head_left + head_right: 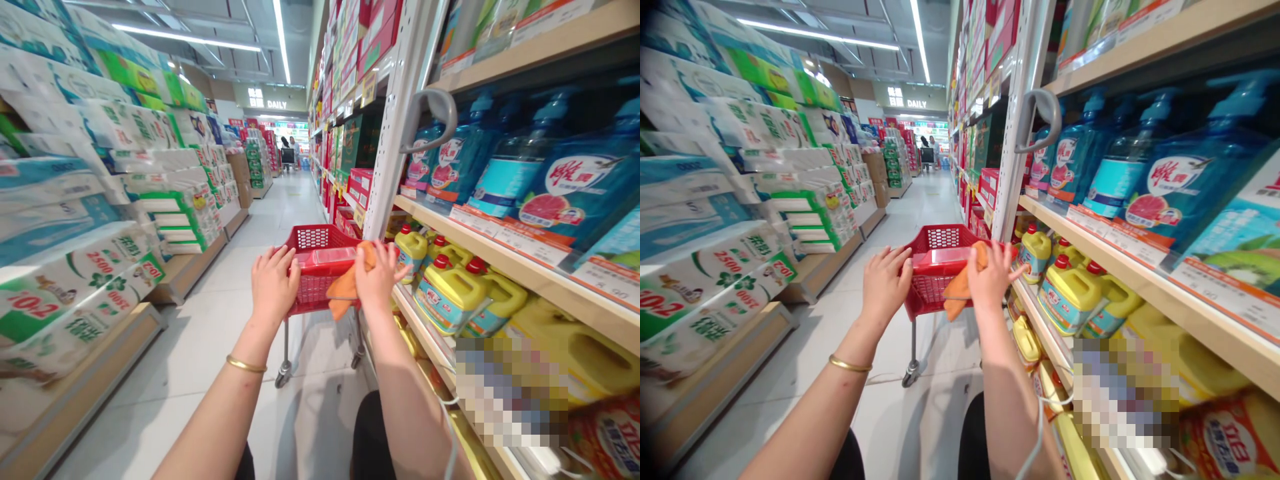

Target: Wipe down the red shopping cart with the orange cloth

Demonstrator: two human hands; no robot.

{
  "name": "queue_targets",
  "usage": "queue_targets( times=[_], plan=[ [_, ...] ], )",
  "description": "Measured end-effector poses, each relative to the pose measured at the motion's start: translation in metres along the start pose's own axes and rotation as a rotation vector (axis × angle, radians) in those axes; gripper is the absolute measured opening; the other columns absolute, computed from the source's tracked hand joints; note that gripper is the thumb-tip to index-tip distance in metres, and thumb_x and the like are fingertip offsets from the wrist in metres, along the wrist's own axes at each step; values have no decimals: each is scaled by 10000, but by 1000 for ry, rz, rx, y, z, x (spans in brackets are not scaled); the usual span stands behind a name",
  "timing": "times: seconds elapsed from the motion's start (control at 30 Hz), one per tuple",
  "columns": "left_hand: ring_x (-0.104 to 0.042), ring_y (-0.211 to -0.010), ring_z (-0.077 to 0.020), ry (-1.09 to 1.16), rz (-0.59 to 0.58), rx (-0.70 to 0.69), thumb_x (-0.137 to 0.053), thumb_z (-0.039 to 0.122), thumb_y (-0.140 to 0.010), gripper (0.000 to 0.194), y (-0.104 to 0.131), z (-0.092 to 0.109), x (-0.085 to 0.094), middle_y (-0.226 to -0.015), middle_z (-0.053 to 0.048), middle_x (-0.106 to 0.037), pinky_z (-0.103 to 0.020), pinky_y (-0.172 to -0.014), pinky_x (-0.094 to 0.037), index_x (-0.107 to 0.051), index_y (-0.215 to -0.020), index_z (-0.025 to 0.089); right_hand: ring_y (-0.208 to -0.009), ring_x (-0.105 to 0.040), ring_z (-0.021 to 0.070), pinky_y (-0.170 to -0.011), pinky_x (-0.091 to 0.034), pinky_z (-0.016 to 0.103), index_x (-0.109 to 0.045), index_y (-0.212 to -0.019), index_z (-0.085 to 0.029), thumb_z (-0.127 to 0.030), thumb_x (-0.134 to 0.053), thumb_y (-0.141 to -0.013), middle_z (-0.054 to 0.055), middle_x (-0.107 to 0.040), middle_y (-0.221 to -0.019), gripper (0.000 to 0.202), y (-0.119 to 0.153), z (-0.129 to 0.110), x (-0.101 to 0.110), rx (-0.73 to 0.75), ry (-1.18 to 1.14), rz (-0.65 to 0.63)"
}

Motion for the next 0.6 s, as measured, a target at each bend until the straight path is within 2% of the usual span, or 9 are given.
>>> queue_targets(
  times=[0.07, 0.13, 0.2, 0.3, 0.37, 0.43, 0.53, 0.6],
  plan=[
    [-511, -1492, -331, 15, 6, 1, -428, 367, -1062, 444, 0, 2, 0, -1498, -55, -672, -579, -1268, -329, -732, -1366, 260, -1570, -373, 409, -1214, -34, 856, -738, -1305, -245, -500, -374, -1090, 128, -601, -1567, 493, -7, 30, 6, -148, 46, 73],
    [-515, -1486, -331, 28, 23, 12, -432, 361, -1058, 435, 0, 2, 0, -1485, -60, -681, -580, -1269, -323, -747, -1339, 257, -1589, -334, 425, -1205, -51, 865, -719, -1337, -236, -491, -367, -1090, 138, -560, -1605, 500, -5, 28, 6, -142, 49, 65],
    [-520, -1480, -333, 35, 37, 26, -438, 348, -1050, 426, 0, 1, 0, -1467, -64, -694, -581, -1273, -314, -760, -1312, 252, -1596, -331, 402, -1226, -21, 844, -701, -1348, -241, -479, -413, -1082, 129, -549, -1617, 459, 5, -2, -1, -3, 15, -6],
    [-527, -1471, -335, 25, 38, 33, -449, 330, -1039, 414, -1, -1, -1, -1447, -61, -708, -578, -1275, -309, -773, -1283, 249, -1577, -384, 339, -1281, 51, 759, -676, -1368, -266, -459, -535, -1049, 103, -577, -1596, 398, 28, -62, -13, 287, -58, -157],
    [-531, -1467, -334, 12, 38, 28, -449, 331, -1040, 410, -1, -2, -1, -1447, -62, -708, -570, -1272, -315, -779, -1268, 247, -1555, -422, 318, -1298, 83, 720, -675, -1366, -275, -455, -583, -1031, 97, -610, -1562, 391, 34, -81, -16, 382, -93, -209],
    [-534, -1465, -331, 5, 33, 18, -446, 335, -1043, 409, -1, -2, 0, -1450, -65, -705, -564, -1267, -323, -780, -1261, 245, -1543, -439, 320, -1294, 73, 729, -698, -1327, -271, -470, -575, -1031, 100, -635, -1533, 377, 24, -67, -13, 322, -93, -183],
    [-542, -1460, -322, 8, 23, 5, -453, 339, -1044, 396, -1, -1, 1, -1445, -58, -710, -557, -1256, -335, -780, -1252, 258, -1560, -408, 360, -1255, -5, 805, -725, -1283, -244, -492, -494, -1050, 126, -616, -1552, 411, -1, -2, -1, 7, -22, -29],
    [-548, -1454, -314, 17, 25, 4, -456, 341, -1045, 388, 0, 0, 2, -1439, -50, -714, -551, -1251, -337, -783, -1239, 265, -1595, -332, 413, -1218, -57, 851, -709, -1333, -214, -494, -463, -1056, 163, -543, -1615, 464, -10, 38, 7, -189, 30, 63]
  ],
)
Point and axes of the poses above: each hand's wrist, its own y-axis away from the middle knuckle, its own x-axis out of the back of the hand, z = x × y, the point moved 8 cm from there along -y, towards the middle knuckle
